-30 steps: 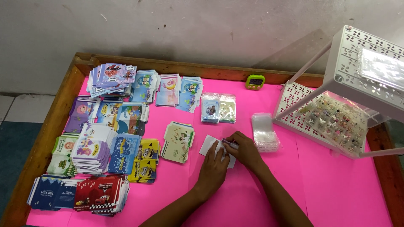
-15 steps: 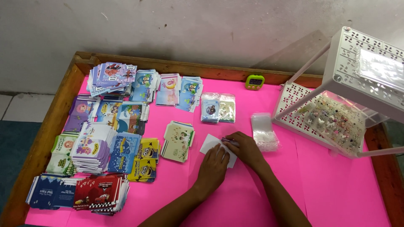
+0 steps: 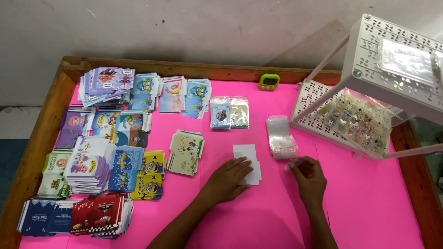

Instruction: The person packages individual printed cards by picking up a card and inserting it into a small plastic bag, then sealing the bag with a stapler, and finally placing the packaged card onto a stack. This process is repeated for multiple cards.

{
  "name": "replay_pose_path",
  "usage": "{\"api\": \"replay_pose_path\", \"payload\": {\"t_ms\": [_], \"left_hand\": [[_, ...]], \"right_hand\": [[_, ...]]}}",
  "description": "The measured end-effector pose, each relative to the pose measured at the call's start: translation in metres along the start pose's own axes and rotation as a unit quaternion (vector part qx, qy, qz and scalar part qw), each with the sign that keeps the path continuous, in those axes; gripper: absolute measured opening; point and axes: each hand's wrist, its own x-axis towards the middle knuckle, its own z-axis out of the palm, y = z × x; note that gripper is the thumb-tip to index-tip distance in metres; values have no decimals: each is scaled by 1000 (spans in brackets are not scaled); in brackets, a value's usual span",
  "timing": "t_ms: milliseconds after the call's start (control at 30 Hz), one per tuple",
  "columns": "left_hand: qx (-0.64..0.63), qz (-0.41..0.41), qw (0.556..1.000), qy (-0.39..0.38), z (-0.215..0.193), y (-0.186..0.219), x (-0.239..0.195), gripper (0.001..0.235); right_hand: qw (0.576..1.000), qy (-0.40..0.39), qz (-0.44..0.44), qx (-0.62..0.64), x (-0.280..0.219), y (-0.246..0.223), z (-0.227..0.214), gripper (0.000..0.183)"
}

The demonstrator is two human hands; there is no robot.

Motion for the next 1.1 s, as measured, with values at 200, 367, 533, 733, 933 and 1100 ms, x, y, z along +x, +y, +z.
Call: {"api": "replay_pose_path", "payload": {"t_ms": [200,367,533,733,933,1100], "left_hand": [[15,-23,1000,-10,3,-12,-4,71],[19,-60,994,-86,-12,-10,3,62],[34,-66,993,-87,-11,-12,1,54],[56,-55,996,-35,4,-18,-4,33],[-15,-113,993,-34,8,-22,-7,30],[-105,-132,985,-24,11,-34,-8,32]], "right_hand": [[991,67,-44,-104,8,-4,-10,37],[994,96,-20,-50,11,1,-1,45],[992,114,-56,-18,6,-4,2,74],[904,211,-335,-161,1,28,9,58],[945,-121,-236,-192,-14,3,42,14],[913,-318,-96,-237,7,-7,51,14]]}}
